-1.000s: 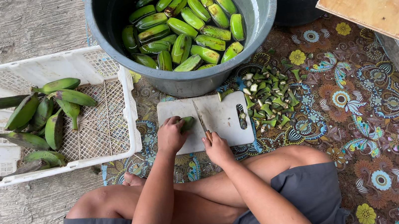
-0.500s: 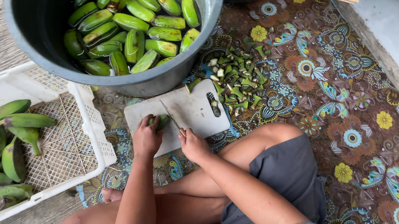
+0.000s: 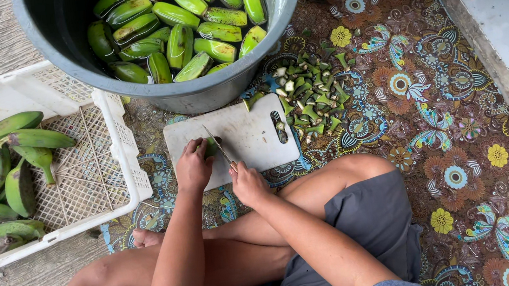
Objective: The person sits on a mat and cuts green bananas on a white cutting board using a knife. They trim the ends of each banana, slice them into smaller pieces, and place the cut pieces into a large bucket of water. The person repeats this process for multiple bananas taken from a white crate.
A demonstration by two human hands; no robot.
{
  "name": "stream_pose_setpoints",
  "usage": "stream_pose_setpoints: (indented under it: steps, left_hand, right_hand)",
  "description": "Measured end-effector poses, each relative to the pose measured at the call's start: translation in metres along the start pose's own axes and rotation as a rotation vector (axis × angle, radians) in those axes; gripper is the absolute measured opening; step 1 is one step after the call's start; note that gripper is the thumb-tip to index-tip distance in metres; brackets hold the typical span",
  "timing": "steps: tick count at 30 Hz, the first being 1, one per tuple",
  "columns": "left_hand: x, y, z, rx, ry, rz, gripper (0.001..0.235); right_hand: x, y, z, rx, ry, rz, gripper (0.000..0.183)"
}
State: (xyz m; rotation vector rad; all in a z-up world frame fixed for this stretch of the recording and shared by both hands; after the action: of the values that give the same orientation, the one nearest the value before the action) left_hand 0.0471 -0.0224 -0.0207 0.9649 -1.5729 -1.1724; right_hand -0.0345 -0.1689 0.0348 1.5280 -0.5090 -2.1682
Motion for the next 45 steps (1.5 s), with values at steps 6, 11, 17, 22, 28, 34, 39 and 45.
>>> stream_pose_setpoints:
  steps: [6,11,17,22,28,34,39,45]
  left_hand:
    - [0.0,0.006,0.0,-0.012,0.038,0.029,0.052]
    - [0.011,0.033,0.002,-0.059,0.108,0.01,0.05]
    - [0.011,0.032,0.002,-0.066,0.107,-0.018,0.051]
    - [0.005,0.019,0.002,-0.036,0.09,-0.023,0.052]
    - [0.0,0.005,0.001,-0.06,0.083,-0.019,0.051]
    - [-0.001,-0.004,0.0,-0.042,0.089,-0.018,0.051]
    - [0.0,-0.001,0.002,-0.037,0.106,-0.072,0.048]
    - [0.002,0.002,0.002,-0.064,0.114,-0.059,0.05]
  right_hand:
    - [0.015,-0.01,-0.009,-0.027,0.002,0.022,0.032]
    - [0.009,-0.006,-0.003,-0.025,-0.017,-0.028,0.03]
    - [0.006,-0.004,-0.003,-0.027,-0.018,-0.079,0.03]
    - [0.013,-0.008,-0.008,-0.053,-0.006,-0.07,0.031]
    - [0.025,-0.015,-0.016,-0.04,0.0,-0.082,0.03]
    - [0.021,-0.013,-0.013,-0.049,0.009,-0.08,0.03]
    - [0.019,-0.013,-0.012,-0.05,0.0,-0.091,0.029]
    - [0.011,-0.013,-0.006,-0.033,-0.043,-0.059,0.029]
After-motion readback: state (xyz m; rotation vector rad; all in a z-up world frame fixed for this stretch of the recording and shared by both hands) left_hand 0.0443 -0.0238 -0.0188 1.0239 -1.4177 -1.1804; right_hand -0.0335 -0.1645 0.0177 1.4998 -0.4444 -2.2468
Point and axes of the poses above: each hand's wrist, its own z-axis away from the middle knuckle, its own y-axis out of the back of the hand, x = y × z, the point moved 5 cm from there along -z, towards the middle knuckle, and after that the axes turned 12 degrees about -z, right-handed, at the moved point
